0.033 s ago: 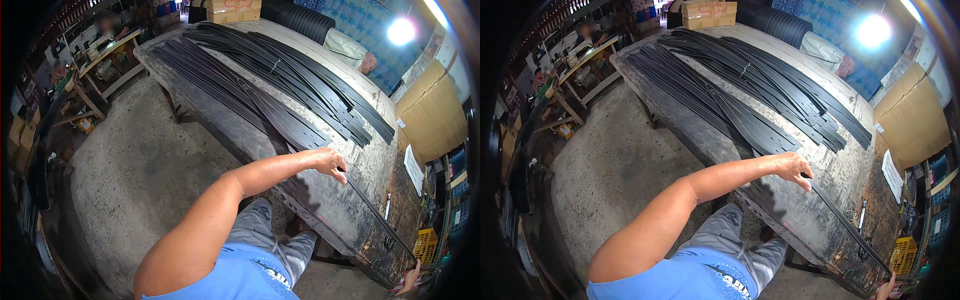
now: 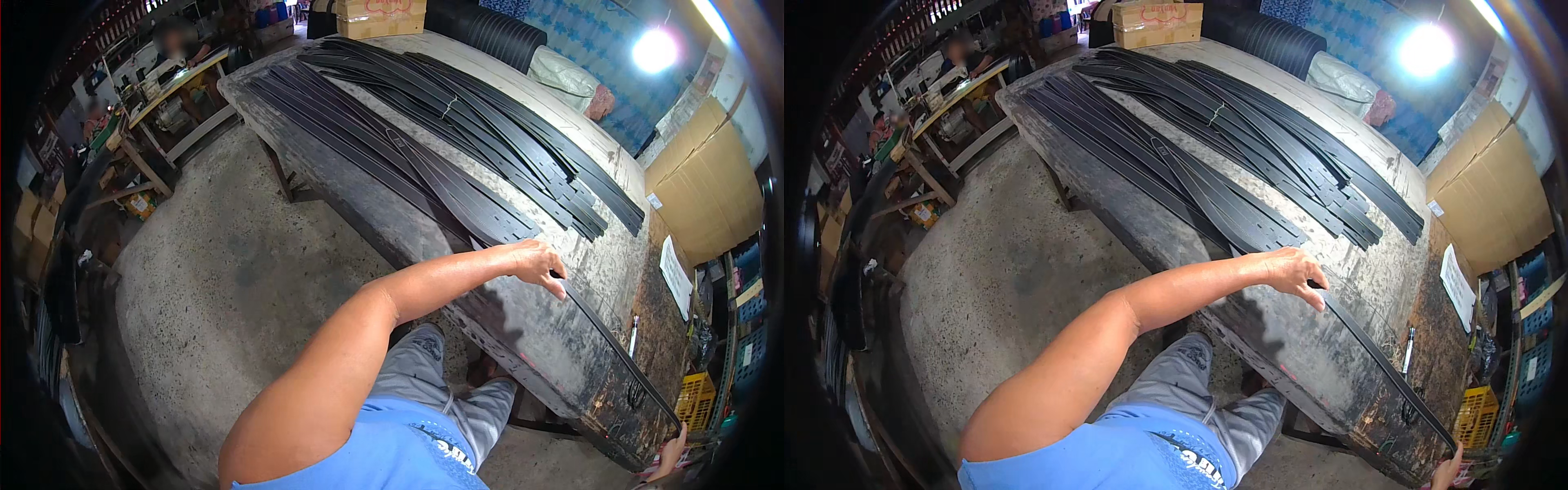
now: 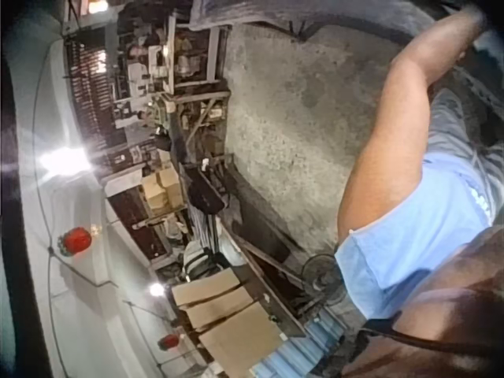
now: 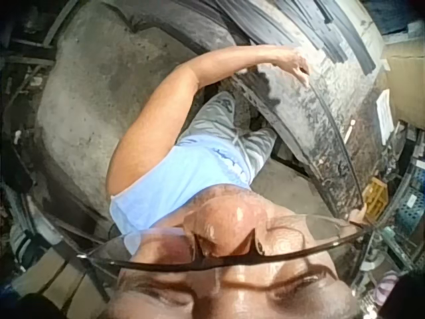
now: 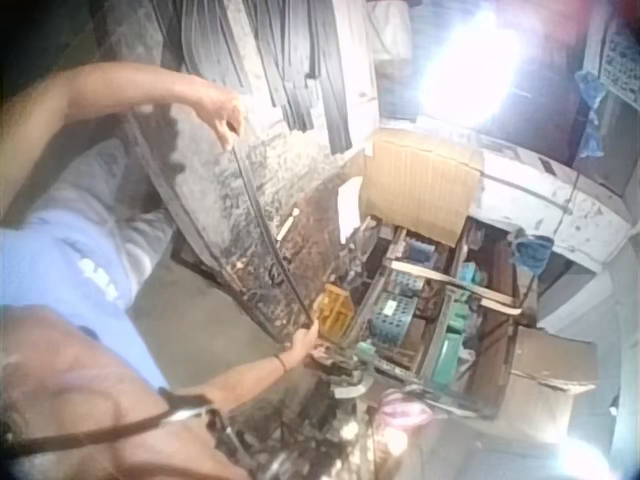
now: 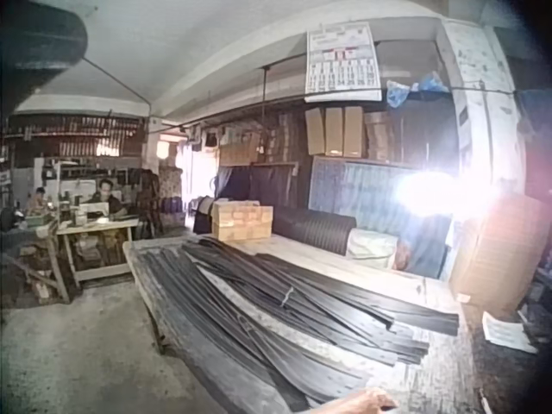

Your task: Cutting and checking dimensions of long black leather straps with holes at a workshop workbench.

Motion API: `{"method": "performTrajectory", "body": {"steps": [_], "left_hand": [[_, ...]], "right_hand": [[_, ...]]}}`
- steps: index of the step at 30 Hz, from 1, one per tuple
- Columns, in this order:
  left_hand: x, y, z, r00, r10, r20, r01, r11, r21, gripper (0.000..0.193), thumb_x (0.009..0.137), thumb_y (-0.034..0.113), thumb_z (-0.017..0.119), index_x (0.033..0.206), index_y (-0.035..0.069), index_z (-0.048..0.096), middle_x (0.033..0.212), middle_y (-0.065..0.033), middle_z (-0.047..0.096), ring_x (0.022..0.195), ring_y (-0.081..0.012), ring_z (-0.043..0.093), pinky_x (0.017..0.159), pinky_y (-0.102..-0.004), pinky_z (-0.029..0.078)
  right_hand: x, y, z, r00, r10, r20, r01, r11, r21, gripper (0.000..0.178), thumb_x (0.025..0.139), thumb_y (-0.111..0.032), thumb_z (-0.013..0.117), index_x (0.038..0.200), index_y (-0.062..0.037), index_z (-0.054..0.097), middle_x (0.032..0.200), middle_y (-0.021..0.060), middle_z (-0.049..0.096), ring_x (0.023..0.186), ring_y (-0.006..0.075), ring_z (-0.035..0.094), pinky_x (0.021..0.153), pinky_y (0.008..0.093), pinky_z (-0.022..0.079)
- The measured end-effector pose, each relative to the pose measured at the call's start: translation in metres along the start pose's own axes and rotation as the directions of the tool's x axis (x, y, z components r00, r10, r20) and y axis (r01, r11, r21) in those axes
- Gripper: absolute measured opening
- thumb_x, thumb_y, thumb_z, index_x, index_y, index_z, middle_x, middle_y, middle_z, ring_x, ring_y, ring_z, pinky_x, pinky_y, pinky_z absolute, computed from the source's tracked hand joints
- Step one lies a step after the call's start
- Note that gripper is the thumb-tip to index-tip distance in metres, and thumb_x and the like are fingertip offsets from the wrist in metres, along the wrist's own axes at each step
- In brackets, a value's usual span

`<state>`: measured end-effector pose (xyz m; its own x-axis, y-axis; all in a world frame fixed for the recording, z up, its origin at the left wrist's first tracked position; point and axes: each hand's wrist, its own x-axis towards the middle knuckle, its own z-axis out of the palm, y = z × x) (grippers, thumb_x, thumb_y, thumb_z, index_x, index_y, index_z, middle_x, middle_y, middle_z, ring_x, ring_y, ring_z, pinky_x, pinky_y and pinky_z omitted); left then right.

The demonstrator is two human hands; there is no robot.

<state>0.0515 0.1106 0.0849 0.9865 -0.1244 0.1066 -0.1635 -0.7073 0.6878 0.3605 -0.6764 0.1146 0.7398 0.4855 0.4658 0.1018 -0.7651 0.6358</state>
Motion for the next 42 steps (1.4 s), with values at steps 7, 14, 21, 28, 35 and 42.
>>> {"method": "performTrajectory", "body": {"steps": [7, 14, 21, 28, 35, 42], "left_hand": [[-0.032, -0.084, -0.022, 0.967, 0.099, -0.236, 0.017, 0.896, 0.444, 0.062, 0.069, 0.067, 0.067, 0.107, 0.019, 0.07, 0.094, -0.0099, 0.064, 0.094, -0.0299, 0.064, 0.079, -0.0409, 0.052], [-0.147, -0.151, -0.125, 0.811, -0.179, -0.557, 0.567, 0.476, 0.673, 0.058, 0.077, 0.056, 0.066, 0.125, 0.025, 0.058, 0.109, -0.0074, 0.059, 0.116, -0.0262, 0.048, 0.095, -0.0524, 0.034], [-0.169, -0.146, -0.001, 0.576, -0.084, -0.813, 0.656, 0.642, 0.398, 0.071, 0.081, 0.046, 0.066, 0.14, 0.014, 0.044, 0.136, -0.018, 0.045, 0.13, -0.0356, 0.039, 0.105, -0.0507, 0.033], [-0.181, -0.116, -0.015, 0.5, -0.025, -0.866, 0.648, 0.674, 0.355, 0.054, 0.081, 0.035, 0.07, 0.122, 0.005, 0.053, 0.123, -0.0189, 0.051, 0.12, -0.036, 0.045, 0.1, -0.047, 0.038], [-0.152, -0.111, -0.019, 0.543, -0.5, -0.674, 0.809, 0.526, 0.262, 0.096, 0.077, 0.067, 0.06, 0.151, 0.017, 0.023, 0.153, -0.0222, 0.02, 0.141, -0.0418, 0.021, 0.113, -0.0547, 0.019], [-0.112, -0.097, -0.021, 0.45, -0.657, -0.604, 0.881, 0.437, 0.181, 0.101, 0.076, 0.079, 0.051, 0.153, 0.023, 0.017, 0.158, -0.0221, 0.007, 0.141, -0.0528, 0.004, 0.113, -0.0605, 0.005]], "right_hand": [[0.066, -0.174, -0.165, 0.939, -0.172, 0.298, -0.061, 0.77, 0.636, 0.04, 0.082, 0.001, 0.038, 0.119, 0.0015, 0.052, 0.112, 0.0248, 0.055, 0.109, 0.0419, 0.051, 0.096, 0.0438, 0.039], [0.114, -0.379, -0.282, 0.913, -0.399, 0.079, 0.172, 0.555, 0.814, 0.03, 0.087, -0.025, 0.063, 0.102, -0.0027, 0.05, 0.099, 0.0218, 0.057, 0.094, 0.0433, 0.055, 0.077, 0.0491, 0.044], [0.135, -0.546, -0.375, 0.87, -0.489, -0.06, 0.322, 0.473, 0.82, 0.057, 0.085, -0.051, 0.063, 0.111, -0.001, 0.053, 0.099, 0.021, 0.063, 0.096, 0.0382, 0.061, 0.079, 0.046, 0.05], [0.144, -0.634, -0.465, 0.889, -0.387, -0.245, 0.37, 0.292, 0.882, 0.059, 0.081, -0.053, 0.066, 0.113, -0.0039, 0.057, 0.103, 0.0192, 0.061, 0.098, 0.0371, 0.059, 0.081, 0.0455, 0.05], [0.188, -0.511, -0.388, 0.897, -0.082, -0.435, 0.435, 0.343, 0.832, 0.062, 0.076, -0.046, 0.075, 0.121, -0.0073, 0.058, 0.123, 0.0167, 0.054, 0.115, 0.034, 0.051, 0.099, 0.0423, 0.042], [0.111, -0.291, -0.309, 0.973, 0.211, -0.091, 0.028, 0.283, 0.959, 0.03, 0.095, -0.021, 0.06, 0.12, -0.005, 0.061, 0.123, 0.0113, 0.054, 0.116, 0.0213, 0.052, 0.096, 0.0341, 0.046]]}}
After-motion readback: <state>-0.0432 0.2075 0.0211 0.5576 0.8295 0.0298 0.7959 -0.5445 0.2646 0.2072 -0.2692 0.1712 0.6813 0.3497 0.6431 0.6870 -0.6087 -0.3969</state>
